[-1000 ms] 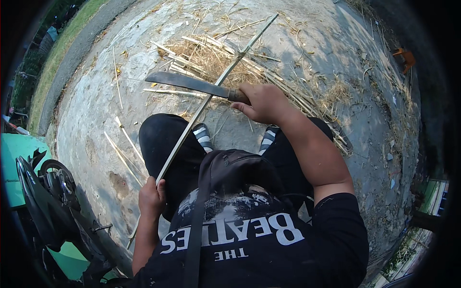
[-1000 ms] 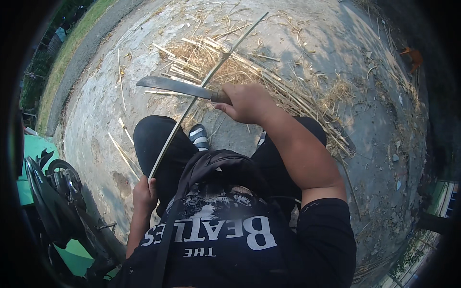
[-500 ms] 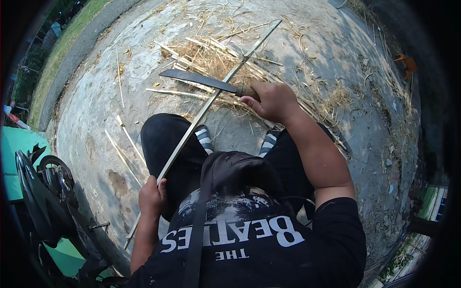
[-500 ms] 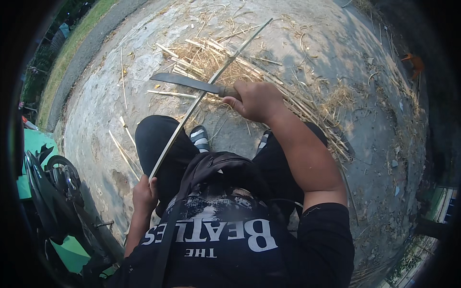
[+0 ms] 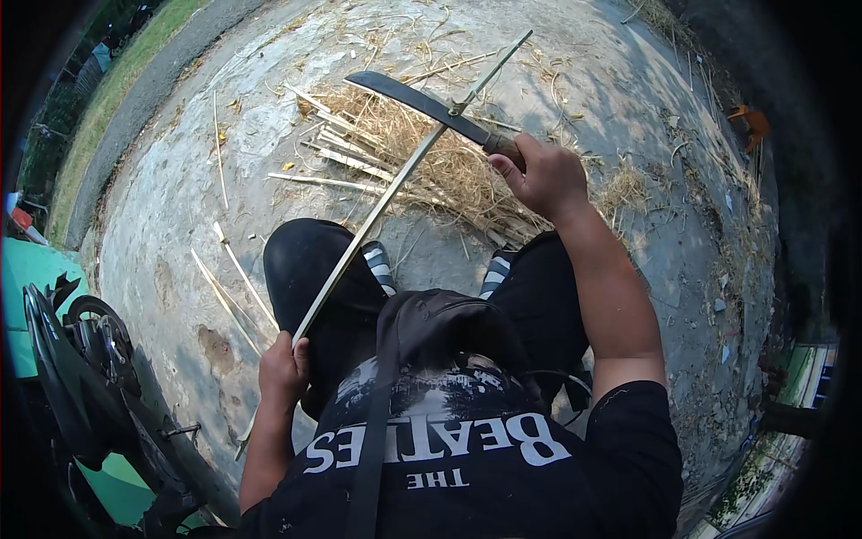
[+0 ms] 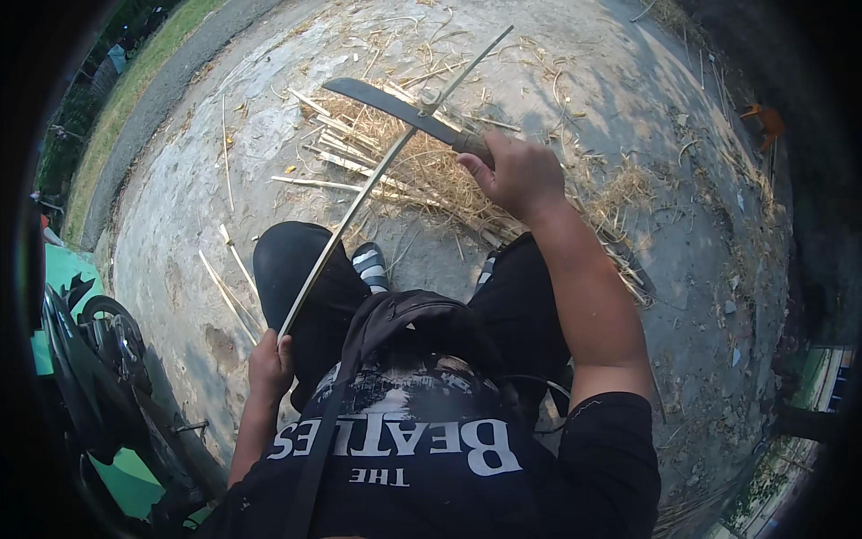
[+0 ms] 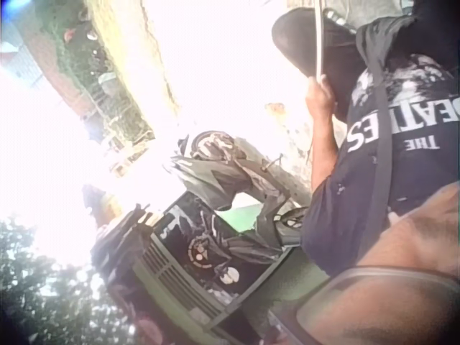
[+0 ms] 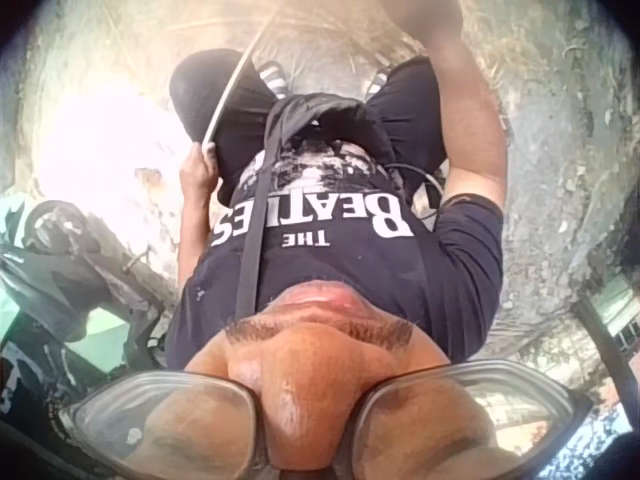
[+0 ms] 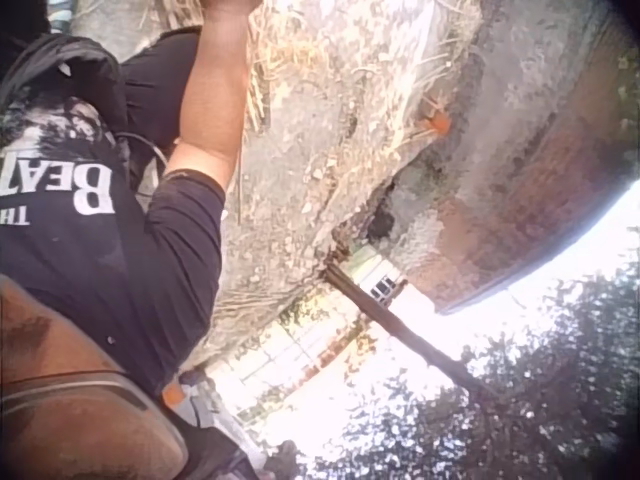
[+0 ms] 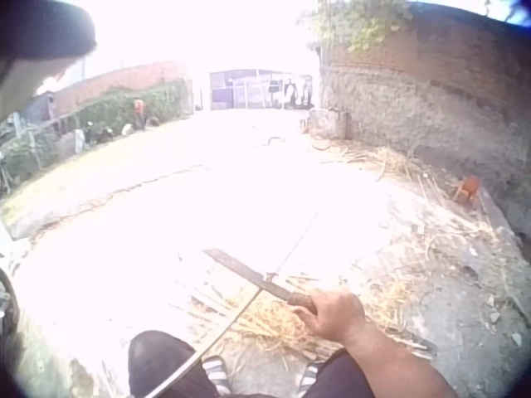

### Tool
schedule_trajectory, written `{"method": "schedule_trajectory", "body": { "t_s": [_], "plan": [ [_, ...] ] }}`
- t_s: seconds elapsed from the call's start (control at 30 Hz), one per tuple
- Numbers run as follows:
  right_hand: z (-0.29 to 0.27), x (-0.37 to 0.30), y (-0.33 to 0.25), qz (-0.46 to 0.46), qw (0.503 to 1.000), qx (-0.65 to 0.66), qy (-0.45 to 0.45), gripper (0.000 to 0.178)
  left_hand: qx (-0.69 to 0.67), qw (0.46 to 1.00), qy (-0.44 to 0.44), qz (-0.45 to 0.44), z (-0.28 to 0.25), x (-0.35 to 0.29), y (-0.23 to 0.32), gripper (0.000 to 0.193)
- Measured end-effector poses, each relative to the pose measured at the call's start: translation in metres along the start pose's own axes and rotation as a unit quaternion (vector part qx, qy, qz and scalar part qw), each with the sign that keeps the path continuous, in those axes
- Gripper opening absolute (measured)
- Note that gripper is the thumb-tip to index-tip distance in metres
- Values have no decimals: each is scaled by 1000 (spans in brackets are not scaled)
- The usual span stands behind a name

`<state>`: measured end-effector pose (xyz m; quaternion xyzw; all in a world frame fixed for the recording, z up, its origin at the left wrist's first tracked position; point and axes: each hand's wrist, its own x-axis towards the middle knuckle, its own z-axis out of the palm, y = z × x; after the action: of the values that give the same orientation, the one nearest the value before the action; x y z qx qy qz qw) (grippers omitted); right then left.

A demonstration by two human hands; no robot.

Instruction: The person shaves a bamboo stick using a knife, holding the stick with one hand and scraping the blade along its length with the other.

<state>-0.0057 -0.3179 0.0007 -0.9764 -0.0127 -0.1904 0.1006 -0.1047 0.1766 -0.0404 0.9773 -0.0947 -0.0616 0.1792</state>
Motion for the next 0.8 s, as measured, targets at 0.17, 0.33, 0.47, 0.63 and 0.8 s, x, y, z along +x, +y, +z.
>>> {"method": "schedule_trajectory", "body": {
  "t_s": [0.17, 0.33, 0.47, 0.63, 0.8],
  "plan": [
    [-1, -6, 6, 50, 994, 63, -79, 55, 6, 1000, -4, 0, -3, -2, -5, 55],
    [9, 0, 15, 195, 876, 378, -226, 56, 0, 1000, -4, 9, -4, 3, 0, 49],
    [-2, -10, -12, 37, 992, 70, -102, 54, -6, 1000, -9, 13, -5, 2, 0, 48],
    [-22, -6, -10, -183, 981, 8, -60, 50, 2, 999, 12, 33, 1, -1, -10, 47],
    [-13, 6, 46, -132, 987, -89, -4, 49, 3, 999, 23, 48, 6, 9, -11, 45]
  ]
}}
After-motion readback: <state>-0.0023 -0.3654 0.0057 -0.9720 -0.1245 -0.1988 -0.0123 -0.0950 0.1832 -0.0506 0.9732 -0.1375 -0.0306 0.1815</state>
